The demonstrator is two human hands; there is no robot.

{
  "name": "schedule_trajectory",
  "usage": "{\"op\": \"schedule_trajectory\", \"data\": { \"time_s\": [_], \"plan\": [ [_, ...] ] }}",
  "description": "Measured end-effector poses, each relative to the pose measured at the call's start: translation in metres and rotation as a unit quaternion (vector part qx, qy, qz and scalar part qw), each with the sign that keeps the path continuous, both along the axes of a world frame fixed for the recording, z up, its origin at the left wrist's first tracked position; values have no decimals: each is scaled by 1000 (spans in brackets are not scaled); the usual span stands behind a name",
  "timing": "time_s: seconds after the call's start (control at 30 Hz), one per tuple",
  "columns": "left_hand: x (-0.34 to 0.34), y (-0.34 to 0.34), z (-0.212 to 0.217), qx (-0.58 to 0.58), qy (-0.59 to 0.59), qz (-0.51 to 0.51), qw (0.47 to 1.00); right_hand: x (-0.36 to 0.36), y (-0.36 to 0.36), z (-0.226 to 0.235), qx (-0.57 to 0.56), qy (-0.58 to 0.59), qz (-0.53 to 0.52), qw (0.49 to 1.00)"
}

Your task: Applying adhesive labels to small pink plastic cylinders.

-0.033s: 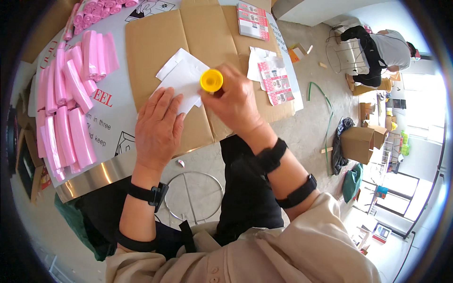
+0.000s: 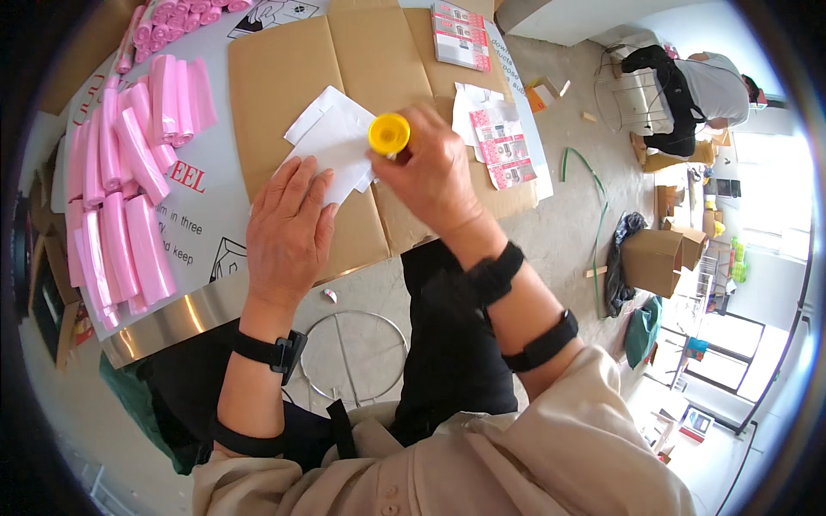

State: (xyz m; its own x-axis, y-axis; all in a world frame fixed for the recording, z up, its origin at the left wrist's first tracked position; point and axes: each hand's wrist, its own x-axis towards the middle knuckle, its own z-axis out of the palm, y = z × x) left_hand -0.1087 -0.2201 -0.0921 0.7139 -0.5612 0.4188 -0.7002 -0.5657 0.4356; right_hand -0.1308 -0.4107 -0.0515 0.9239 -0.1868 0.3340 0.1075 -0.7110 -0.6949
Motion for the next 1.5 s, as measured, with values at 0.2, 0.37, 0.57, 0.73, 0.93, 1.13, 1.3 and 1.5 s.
{"op": "schedule_trajectory", "data": {
  "time_s": [0.2,0.37,0.57,0.73,0.93,1.13,1.3,1.5],
  "plan": [
    [-2,2,-2,10,5,-1,1000,-5,8,12,91,63,-4,994],
    [-4,1,0,8,10,-5,1000,1,-5,11,-53,90,-38,994],
    [-3,4,-2,10,12,2,1000,-3,10,9,100,107,6,989],
    [-1,-2,-4,4,10,-3,1000,6,4,11,-46,18,-35,998],
    [-1,3,-1,14,14,3,1000,4,20,2,139,110,37,983],
    [-1,1,-7,4,10,-7,1000,35,33,-2,191,85,-1,978],
    [0,1,-2,12,15,-7,1000,64,23,-4,-26,-19,16,999],
    [-1,2,-5,1,15,-5,1000,58,24,-1,94,41,-7,995]
  ]
}}
